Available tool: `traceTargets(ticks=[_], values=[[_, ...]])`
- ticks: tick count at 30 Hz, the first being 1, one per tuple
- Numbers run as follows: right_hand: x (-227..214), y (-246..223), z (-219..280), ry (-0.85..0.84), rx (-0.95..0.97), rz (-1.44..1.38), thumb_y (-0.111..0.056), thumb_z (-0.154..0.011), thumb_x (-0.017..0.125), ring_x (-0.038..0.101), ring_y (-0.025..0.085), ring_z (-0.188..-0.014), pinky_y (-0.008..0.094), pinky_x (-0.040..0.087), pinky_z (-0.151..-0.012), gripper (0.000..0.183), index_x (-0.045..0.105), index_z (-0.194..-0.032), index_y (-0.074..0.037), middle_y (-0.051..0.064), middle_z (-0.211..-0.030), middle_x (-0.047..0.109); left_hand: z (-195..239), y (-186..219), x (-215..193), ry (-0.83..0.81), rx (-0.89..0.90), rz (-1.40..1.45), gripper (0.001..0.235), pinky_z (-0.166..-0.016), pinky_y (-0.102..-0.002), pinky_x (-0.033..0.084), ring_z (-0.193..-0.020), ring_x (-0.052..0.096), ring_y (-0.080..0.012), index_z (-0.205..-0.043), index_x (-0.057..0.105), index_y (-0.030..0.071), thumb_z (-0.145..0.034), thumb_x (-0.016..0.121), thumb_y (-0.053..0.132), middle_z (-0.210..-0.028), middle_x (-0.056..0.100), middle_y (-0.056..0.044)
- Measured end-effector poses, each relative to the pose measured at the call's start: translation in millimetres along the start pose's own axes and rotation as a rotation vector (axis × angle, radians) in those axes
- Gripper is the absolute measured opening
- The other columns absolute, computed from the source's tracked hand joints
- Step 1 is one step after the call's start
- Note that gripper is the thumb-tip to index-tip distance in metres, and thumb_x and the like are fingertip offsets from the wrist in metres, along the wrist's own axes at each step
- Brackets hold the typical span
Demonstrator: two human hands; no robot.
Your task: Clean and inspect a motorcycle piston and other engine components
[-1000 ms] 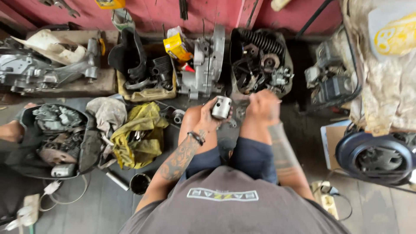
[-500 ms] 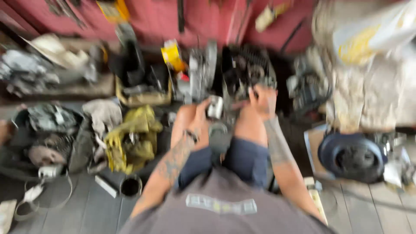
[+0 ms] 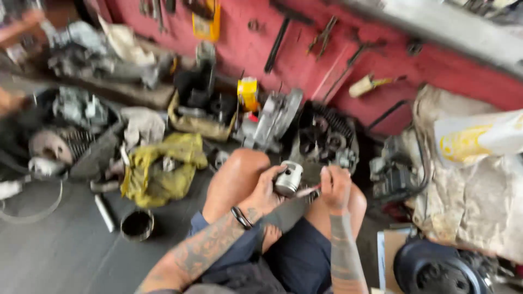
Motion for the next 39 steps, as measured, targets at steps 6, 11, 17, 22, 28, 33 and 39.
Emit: traceTargets(ticks=[6,11,17,22,28,33,39], values=[[-37.0,-36.2,12.1,-0.141,0.319,0.334,-0.036,-0.110,0.054,0.067,0.022,-0.079,0.033,0.052,-0.071,0.030,0.059,-0.083,-0.024,0.000,-0.076,0.063,60.0,-40.6,-16.3,0.097,-0.133,-0.025,0.047,-0.068,-0.063,0.063,-0.076,0.074,-0.0404,-0.111,0.058,-0.003,-0.083,0.076,0.031,-0.094,0.068,-0.023],[4.0,154.1,164.5,0.090,0.030,-0.790,-0.015,-0.094,0.052,0.046,0.006,-0.052,0.025,0.042,-0.054,0.046,0.049,-0.049,-0.028,-0.016,-0.055,0.042,130.3,-73.1,-21.9,-0.278,-0.226,-0.131,0.037,-0.074,-0.037,0.059,-0.084,0.070,-0.0268,-0.125,0.061,0.000,-0.098,0.060,0.024,-0.104,0.070,-0.016],[-100.9,21.6,85.1,0.054,0.224,0.189,-0.029,-0.113,0.061,0.058,0.024,-0.070,0.028,0.053,-0.084,0.037,0.056,-0.077,-0.023,-0.003,-0.069,0.053,179.9,-74.8,-24.7,-0.016,-0.393,-0.272,0.045,-0.069,-0.061,0.063,-0.071,0.073,-0.0454,-0.109,0.057,-0.012,-0.088,0.074,0.024,-0.085,0.067,-0.033],[-119.3,-18.6,68.2,0.097,0.503,-0.302,-0.021,-0.108,0.048,0.040,0.019,-0.067,0.032,0.035,-0.067,0.032,0.059,-0.087,0.001,0.009,-0.076,0.053,184.2,-59.8,-48.9,-0.167,-0.433,-0.287,0.041,-0.073,-0.042,0.060,-0.082,0.070,-0.0303,-0.123,0.062,-0.001,-0.092,0.063,0.027,-0.102,0.070,-0.017],[-119.7,4.0,83.6,0.230,0.507,-0.402,-0.019,-0.108,0.045,0.033,0.013,-0.067,0.030,0.030,-0.067,0.031,0.055,-0.087,0.001,0.005,-0.073,0.045,180.6,-32.3,-31.0,-0.148,-0.416,-0.286,0.043,-0.070,-0.042,0.059,-0.079,0.070,-0.0313,-0.121,0.062,-0.006,-0.094,0.059,0.027,-0.098,0.071,-0.020],[-122.3,19.7,83.8,0.430,0.459,-0.473,-0.029,-0.109,0.042,0.036,0.014,-0.075,0.029,0.034,-0.076,0.034,0.052,-0.087,-0.004,0.006,-0.082,0.051,175.2,-17.9,-13.0,-0.171,-0.401,-0.300,0.047,-0.072,-0.044,0.060,-0.084,0.070,-0.0348,-0.126,0.059,-0.007,-0.094,0.058,0.027,-0.104,0.069,-0.025],[-115.9,39.6,79.0,0.394,0.561,-0.599,-0.024,-0.111,0.044,0.033,0.004,-0.057,0.021,0.026,-0.056,0.029,0.054,-0.091,-0.006,-0.001,-0.073,0.048,168.4,6.5,22.3,-0.215,-0.332,-0.281,0.044,-0.061,-0.040,0.054,-0.082,0.067,-0.0313,-0.125,0.058,-0.002,-0.094,0.058,0.029,-0.104,0.066,-0.022]])
Point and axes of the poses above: each hand's wrist, its own z-axis away from the middle knuckle, its own x-axis out of the palm, y = z × x, the point moved 5 cm from there along -z, towards the middle knuckle
